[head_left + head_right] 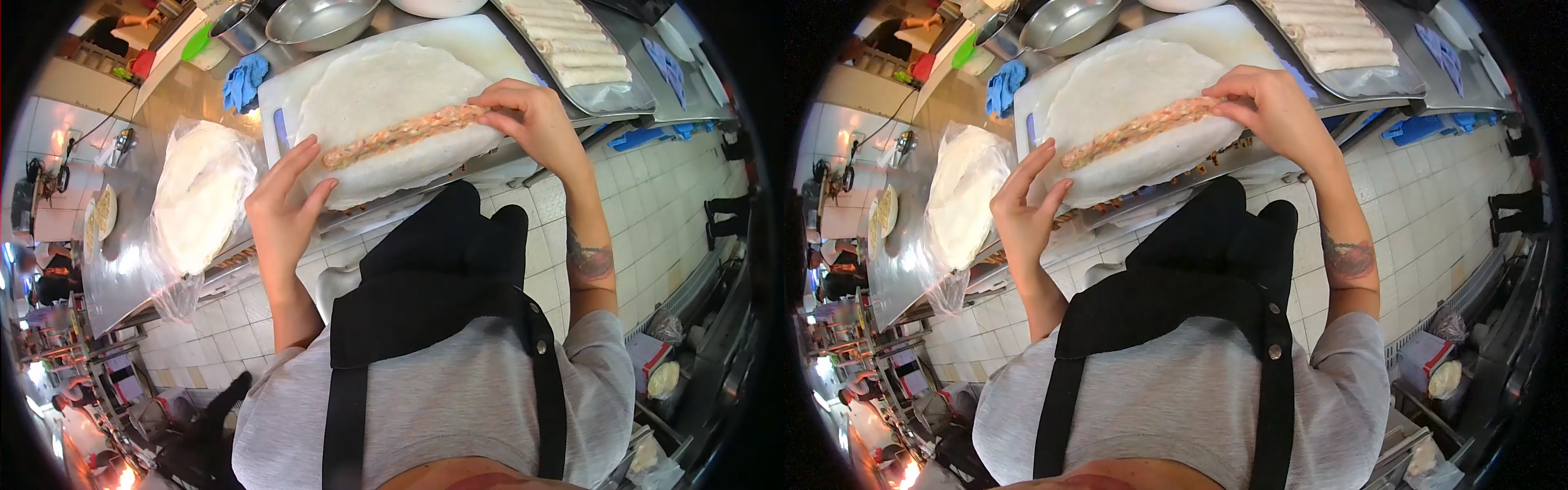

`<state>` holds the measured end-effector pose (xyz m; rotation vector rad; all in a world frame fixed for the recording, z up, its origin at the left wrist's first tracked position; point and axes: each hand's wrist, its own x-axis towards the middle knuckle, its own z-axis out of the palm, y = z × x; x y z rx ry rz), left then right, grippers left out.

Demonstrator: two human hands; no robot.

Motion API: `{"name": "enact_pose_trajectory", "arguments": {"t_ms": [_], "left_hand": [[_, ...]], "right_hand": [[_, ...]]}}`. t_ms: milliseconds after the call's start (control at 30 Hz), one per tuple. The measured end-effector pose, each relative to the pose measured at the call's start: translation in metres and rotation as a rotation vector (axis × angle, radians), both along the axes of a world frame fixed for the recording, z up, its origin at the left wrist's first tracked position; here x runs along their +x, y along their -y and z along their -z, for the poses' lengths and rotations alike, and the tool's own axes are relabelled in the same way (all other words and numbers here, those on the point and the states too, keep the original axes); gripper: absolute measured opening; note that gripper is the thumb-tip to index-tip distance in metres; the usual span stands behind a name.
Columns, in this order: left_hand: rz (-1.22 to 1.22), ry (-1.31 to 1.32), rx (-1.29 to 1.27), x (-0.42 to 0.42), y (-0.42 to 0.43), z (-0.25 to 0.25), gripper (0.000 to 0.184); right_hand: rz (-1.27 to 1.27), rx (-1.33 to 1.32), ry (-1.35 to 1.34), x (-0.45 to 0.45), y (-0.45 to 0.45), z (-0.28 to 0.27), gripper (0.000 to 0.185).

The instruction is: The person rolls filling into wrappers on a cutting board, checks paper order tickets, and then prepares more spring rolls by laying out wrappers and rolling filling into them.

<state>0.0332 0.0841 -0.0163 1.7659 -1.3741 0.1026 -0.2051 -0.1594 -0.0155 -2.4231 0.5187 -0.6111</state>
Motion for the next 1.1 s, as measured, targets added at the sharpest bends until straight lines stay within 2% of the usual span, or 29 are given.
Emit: {"name": "enact_pose_trajectory", "arguments": {"t_ms": [100, 200, 300, 400, 533, 633, 733, 933, 1100], "left_hand": [[-0.019, 0.119, -0.069, -0.014, -0.010, 0.002, 0.043], [0.055, 0.380, -0.121, -0.011, -0.022, 0.030, 0.044], [0.009, 0.555, -0.100, -0.020, -0.027, 0.050, 0.047], [0.001, 0.674, -0.076, -0.018, -0.025, 0.060, 0.041], [0.045, 0.785, -0.124, -0.010, -0.021, 0.065, 0.038], [0.098, 0.807, -0.139, -0.004, -0.023, 0.063, 0.039], [0.143, 0.749, -0.261, -0.003, -0.020, 0.056, 0.034], [0.227, 0.419, -0.239, -0.010, -0.016, 0.027, 0.026], [0.093, 0.284, -0.344, -0.001, 0.008, -0.003, 0.022]], "right_hand": [[0.056, 0.012, 0.105, -0.004, -0.022, -0.011, 0.048], [0.083, -0.249, 0.393, -0.012, -0.040, 0.008, 0.045], [0.055, -0.591, 0.399, -0.023, -0.048, 0.064, 0.050], [0.103, -0.769, 0.421, -0.014, -0.051, 0.109, 0.050], [0.145, -0.846, 0.472, 0.003, -0.045, 0.130, 0.048], [0.137, -0.871, 0.500, 0.010, -0.044, 0.135, 0.046], [0.136, -0.860, 0.496, 0.006, -0.049, 0.130, 0.042], [0.068, -0.766, 0.581, -0.010, -0.055, 0.068, 0.032], [0.118, -0.816, 0.627, 0.023, -0.037, 0.006, 0.028]]}}
